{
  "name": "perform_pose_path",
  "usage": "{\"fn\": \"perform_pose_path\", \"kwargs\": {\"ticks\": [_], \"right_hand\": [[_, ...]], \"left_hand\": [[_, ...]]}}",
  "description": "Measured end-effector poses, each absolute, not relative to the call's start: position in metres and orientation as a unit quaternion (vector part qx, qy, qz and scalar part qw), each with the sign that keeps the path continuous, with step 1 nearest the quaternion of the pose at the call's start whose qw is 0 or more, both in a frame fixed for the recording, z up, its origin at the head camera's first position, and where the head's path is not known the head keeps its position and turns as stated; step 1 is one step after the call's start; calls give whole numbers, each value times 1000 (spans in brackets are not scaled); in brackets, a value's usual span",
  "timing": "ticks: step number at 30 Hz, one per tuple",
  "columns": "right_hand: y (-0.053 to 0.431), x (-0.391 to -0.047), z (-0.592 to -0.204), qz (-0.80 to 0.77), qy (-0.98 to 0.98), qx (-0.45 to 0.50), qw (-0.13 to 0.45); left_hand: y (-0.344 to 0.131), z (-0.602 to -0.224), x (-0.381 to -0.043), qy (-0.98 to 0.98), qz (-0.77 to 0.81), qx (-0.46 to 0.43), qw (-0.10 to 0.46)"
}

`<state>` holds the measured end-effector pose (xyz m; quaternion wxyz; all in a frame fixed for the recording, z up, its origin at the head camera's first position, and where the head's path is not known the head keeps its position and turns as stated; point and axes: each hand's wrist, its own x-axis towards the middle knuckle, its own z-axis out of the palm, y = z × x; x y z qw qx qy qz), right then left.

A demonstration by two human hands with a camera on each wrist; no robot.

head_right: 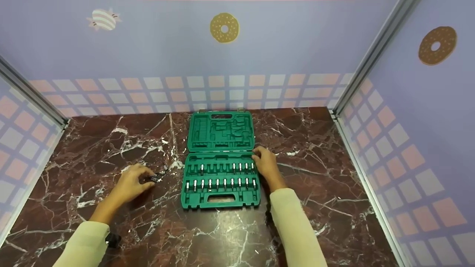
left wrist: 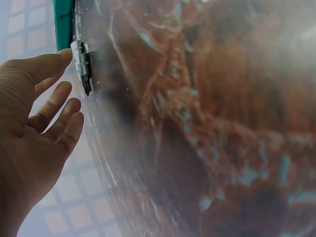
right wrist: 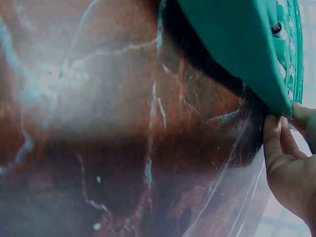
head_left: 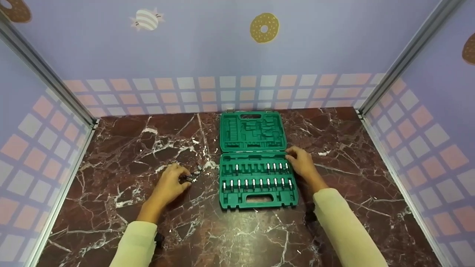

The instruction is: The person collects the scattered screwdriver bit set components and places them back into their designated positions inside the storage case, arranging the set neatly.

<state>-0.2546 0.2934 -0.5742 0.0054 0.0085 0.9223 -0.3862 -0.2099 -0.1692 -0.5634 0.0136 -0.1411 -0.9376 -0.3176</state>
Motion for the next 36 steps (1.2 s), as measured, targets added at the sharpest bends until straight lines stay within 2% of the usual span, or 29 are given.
{"fn": "perform_pose_path", "kwargs": {"ticks": [16,36], "right_hand": [[290,-252,-577,-394,919,-4,-20],[289,-251,-576,-394,919,6,-13]], "left_hand": [[-165,-571,-211,-955,-250,-162,17],[-157,-571,-210,-937,-309,-163,16]]}}
